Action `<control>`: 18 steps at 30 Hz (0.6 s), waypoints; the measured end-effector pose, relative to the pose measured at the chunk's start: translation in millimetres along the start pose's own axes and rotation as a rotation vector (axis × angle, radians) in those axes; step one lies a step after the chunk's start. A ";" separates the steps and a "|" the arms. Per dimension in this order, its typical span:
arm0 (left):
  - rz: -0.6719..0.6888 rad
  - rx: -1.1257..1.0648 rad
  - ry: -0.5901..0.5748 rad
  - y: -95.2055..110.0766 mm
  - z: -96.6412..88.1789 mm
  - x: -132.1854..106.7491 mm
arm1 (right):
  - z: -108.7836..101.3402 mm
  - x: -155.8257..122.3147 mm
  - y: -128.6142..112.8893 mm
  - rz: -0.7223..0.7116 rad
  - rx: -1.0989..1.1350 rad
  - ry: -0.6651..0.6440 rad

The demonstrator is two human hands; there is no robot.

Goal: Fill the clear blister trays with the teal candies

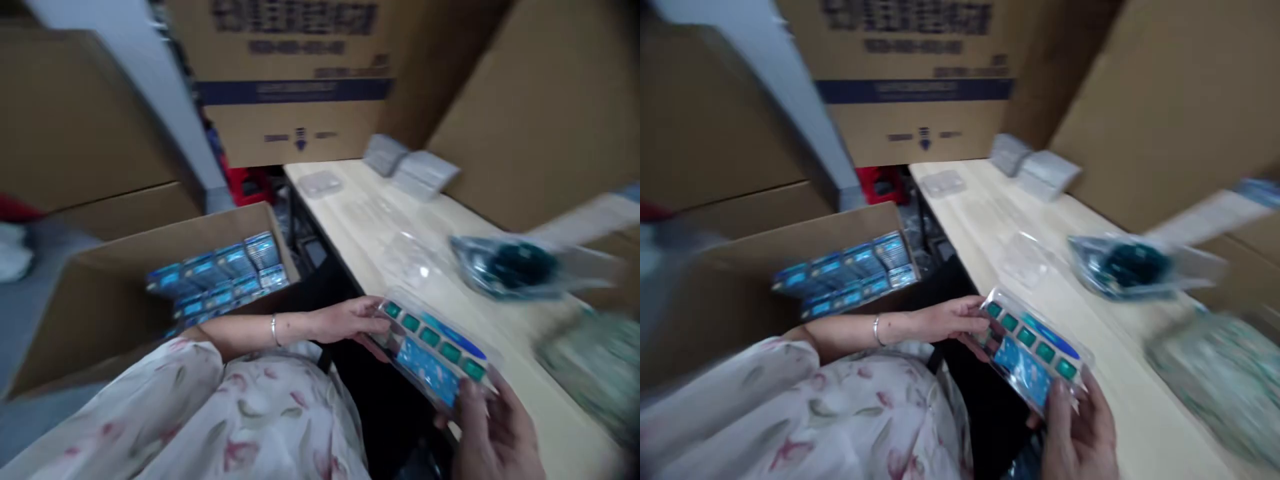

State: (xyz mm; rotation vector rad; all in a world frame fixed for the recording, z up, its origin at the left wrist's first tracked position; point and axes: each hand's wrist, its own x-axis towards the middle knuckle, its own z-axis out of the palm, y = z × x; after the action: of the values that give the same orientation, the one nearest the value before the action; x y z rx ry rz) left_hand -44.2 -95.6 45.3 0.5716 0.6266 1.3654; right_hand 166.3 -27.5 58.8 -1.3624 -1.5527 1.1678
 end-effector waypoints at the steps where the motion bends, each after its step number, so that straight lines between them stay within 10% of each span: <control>1: 0.042 -0.009 0.066 3.5 -7.7 -16.2 | 13.1 -3.2 -5.1 -0.006 -0.022 -0.057; 10: 0.654 -0.243 0.786 -29.3 -40.3 -139.8 | 163.9 -31.7 -4.2 -0.144 0.101 -0.732; 18: 0.874 -0.236 1.651 -1.4 -197.9 -366.4 | 210.0 -34.7 31.1 -0.310 -0.159 -0.954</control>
State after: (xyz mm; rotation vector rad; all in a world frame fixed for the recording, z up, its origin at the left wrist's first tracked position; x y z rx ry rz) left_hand -216.9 -457.1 -68.6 -0.7755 1.5626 2.5989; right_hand -16.5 -93.7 -33.3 -0.5849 -2.4403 1.6172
